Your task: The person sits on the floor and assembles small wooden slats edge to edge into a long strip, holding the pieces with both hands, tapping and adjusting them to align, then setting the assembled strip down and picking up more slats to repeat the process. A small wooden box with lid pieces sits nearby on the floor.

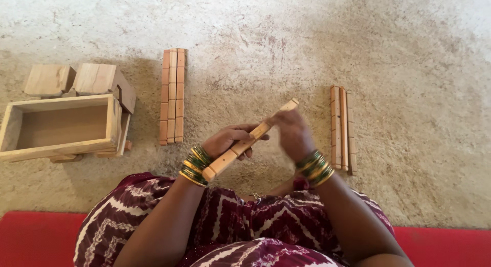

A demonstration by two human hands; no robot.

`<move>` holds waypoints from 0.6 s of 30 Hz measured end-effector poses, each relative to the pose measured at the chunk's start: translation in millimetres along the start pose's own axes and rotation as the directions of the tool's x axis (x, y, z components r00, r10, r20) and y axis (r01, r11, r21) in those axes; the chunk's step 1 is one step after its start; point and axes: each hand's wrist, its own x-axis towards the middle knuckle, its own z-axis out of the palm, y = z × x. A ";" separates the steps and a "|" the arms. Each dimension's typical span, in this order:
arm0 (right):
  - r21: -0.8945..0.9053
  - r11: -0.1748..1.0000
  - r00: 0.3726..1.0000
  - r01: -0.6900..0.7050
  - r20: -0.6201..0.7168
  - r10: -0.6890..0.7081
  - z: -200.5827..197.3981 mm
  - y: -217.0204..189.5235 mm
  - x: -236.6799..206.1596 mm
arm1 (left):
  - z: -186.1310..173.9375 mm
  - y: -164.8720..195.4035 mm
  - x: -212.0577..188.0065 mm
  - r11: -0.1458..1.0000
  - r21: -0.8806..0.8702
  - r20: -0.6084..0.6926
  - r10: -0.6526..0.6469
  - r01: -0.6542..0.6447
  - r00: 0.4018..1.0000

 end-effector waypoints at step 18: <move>0.339 0.929 0.988 0.147 -0.091 -0.123 -22.1 -133.3 -16.7 | -22.8 -33.5 23.2 0.966 -0.251 -0.128 0.033 -0.064 0.991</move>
